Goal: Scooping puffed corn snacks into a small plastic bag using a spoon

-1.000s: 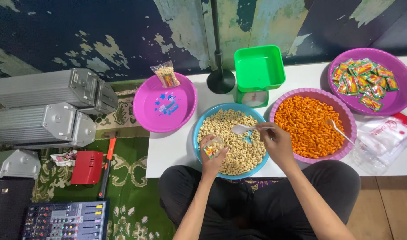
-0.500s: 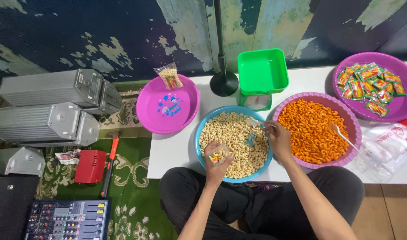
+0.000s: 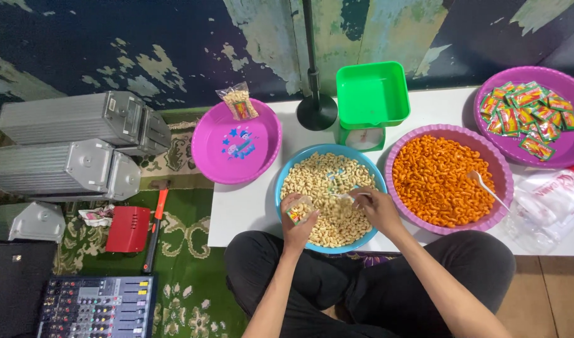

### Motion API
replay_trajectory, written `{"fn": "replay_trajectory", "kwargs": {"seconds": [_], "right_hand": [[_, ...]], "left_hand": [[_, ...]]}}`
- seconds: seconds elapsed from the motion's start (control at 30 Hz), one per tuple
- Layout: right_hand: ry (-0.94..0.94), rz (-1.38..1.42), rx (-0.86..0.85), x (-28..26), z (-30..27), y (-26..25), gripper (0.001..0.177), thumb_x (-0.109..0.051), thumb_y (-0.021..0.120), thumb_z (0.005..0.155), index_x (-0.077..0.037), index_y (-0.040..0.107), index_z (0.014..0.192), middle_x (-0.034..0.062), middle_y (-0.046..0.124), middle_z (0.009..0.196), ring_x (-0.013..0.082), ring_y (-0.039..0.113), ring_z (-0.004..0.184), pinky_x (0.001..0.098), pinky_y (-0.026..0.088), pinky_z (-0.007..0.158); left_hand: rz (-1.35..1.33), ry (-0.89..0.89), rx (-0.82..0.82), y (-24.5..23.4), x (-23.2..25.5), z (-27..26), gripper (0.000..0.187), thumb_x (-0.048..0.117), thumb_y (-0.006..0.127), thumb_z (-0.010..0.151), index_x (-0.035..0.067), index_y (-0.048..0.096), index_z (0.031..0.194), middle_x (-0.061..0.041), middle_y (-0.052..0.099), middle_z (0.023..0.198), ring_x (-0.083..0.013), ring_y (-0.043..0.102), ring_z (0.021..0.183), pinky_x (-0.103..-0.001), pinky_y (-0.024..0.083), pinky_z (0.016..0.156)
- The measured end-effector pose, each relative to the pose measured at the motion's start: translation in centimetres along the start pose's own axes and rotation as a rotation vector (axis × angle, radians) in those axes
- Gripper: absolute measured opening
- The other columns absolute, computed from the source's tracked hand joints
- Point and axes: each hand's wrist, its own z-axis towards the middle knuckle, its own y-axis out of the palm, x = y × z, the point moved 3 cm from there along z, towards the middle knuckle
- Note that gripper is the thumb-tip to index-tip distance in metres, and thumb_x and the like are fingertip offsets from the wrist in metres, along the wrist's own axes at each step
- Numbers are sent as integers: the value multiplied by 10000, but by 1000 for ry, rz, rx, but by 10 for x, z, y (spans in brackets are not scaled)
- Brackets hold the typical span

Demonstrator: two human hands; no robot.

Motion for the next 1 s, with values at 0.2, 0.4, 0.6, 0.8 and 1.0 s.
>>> {"fn": "replay_trajectory", "kwargs": {"seconds": [0.2, 0.4, 0.6, 0.8, 1.0], "right_hand": [[-249, -183, 106, -41, -35, -13, 246, 13, 655, 902, -149, 784, 1034, 103, 765, 700, 334, 741, 668, 384, 594, 679], [-203, -174, 118, -28, -39, -10, 290, 83, 653, 874, -116, 794, 1030, 125, 807, 818, 347, 776, 741, 429, 605, 721], [-108, -144, 248, -35, -35, -28, 238, 21, 658, 934, -131, 784, 1066, 134, 795, 859, 330, 771, 820, 429, 602, 757], [-107, -83, 239, -50, -12, 12, 105, -4, 697, 927, -70, 735, 1000, 168, 781, 933, 371, 756, 904, 464, 609, 753], [-4, 72, 455, -5, 37, -9, 187, 44, 605, 1028, -46, 754, 1096, 200, 751, 945, 253, 729, 787, 419, 601, 697]], "left_hand": [[-3, -25, 42, -2, 7, -5, 772, 92, 947, 713, 59, 508, 1347, -188, 606, 1219, -312, 630, 1208, -451, 530, 1007], [-11, 6, 47, -1, 6, -7, 756, 102, 957, 710, 64, 522, 1327, -180, 608, 1221, -308, 653, 1174, -421, 561, 951], [-17, 44, 124, -9, -30, 3, 774, 53, 954, 706, 77, 525, 1349, -158, 601, 1264, -219, 608, 1168, -372, 544, 932], [-154, -31, 201, -12, -4, 25, 850, 29, 943, 686, 59, 459, 1384, -203, 555, 1301, -279, 647, 1099, -352, 641, 753], [-123, 25, 145, -7, -5, 52, 851, -27, 916, 677, 9, 435, 1378, -196, 575, 1235, -255, 649, 1071, -359, 606, 836]]}}
